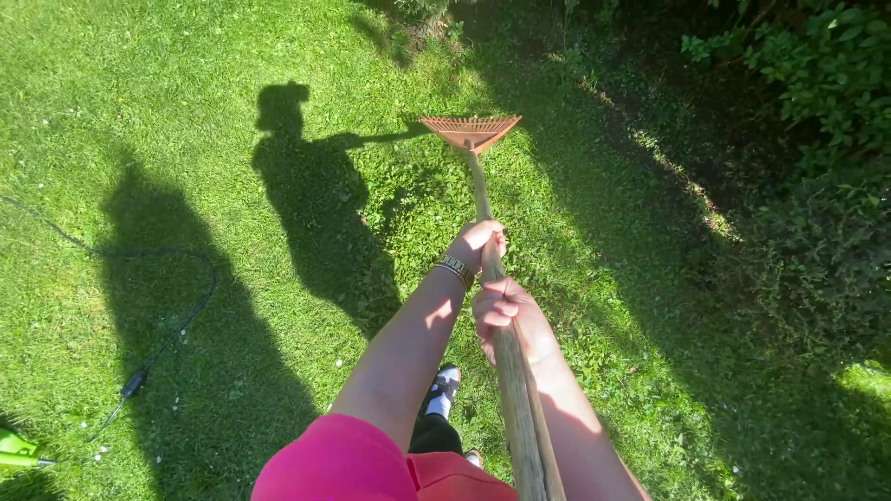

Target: The person uses a wooden rake to gather leaves and debris on a grassy lawn. They repeatedly pull the rake towards themselves, moving along the edge of a hedge and around a small tree.

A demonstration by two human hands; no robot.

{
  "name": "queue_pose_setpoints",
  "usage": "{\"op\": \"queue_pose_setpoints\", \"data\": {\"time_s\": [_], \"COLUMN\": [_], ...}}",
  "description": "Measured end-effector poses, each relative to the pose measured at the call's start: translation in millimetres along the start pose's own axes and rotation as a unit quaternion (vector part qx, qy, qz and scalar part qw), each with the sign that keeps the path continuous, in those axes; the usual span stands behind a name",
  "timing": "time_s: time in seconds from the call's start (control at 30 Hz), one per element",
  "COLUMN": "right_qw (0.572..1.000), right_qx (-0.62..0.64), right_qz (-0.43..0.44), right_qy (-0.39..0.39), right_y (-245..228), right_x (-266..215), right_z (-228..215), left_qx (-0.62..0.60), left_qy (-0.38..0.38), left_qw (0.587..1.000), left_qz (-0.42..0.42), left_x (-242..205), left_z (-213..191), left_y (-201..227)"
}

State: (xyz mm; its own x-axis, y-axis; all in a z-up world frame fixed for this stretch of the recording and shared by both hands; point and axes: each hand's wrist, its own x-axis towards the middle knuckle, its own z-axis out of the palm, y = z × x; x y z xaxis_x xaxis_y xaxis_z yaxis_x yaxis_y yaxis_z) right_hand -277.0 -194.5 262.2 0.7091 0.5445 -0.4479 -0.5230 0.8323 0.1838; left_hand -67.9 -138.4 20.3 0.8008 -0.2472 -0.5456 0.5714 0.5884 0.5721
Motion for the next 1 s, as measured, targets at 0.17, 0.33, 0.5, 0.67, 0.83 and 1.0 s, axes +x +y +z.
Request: {"op": "queue_pose_setpoints", "data": {"time_s": [0.17, 0.33, 0.5, 0.67, 0.83, 1.0], "right_qw": [0.999, 0.993, 0.998, 0.997, 0.995, 0.995], "right_qx": [0.022, 0.09, 0.008, 0.037, 0.07, 0.078], "right_qz": [0.005, -0.009, 0.01, -0.031, -0.051, -0.056], "right_qy": [-0.039, -0.078, -0.068, -0.06, -0.039, -0.026], "right_y": [-83.4, -161.0, -193.0, -174.0, -143.3, -91.3], "right_x": [71.1, 148.9, 195.6, 186.5, 164.7, 125.4], "right_z": [9.0, -5.4, -33.9, -26.2, -50.8, -68.3], "left_qx": [0.0, 0.271, 0.273, 0.302, 0.408, 0.419], "left_qy": [-0.037, -0.105, -0.082, -0.085, -0.092, -0.007], "left_qw": [0.992, 0.954, 0.942, 0.947, 0.908, 0.907], "left_qz": [-0.123, -0.074, -0.18, -0.069, 0.002, 0.036], "left_x": [3.0, 47.7, 101.9, 214.4, 198.2, 216.2], "left_z": [55.7, 73.7, 55.0, -11.1, -38.0, -90.1], "left_y": [43.9, 78.0, 72.1, 12.8, -21.2, -84.1]}}
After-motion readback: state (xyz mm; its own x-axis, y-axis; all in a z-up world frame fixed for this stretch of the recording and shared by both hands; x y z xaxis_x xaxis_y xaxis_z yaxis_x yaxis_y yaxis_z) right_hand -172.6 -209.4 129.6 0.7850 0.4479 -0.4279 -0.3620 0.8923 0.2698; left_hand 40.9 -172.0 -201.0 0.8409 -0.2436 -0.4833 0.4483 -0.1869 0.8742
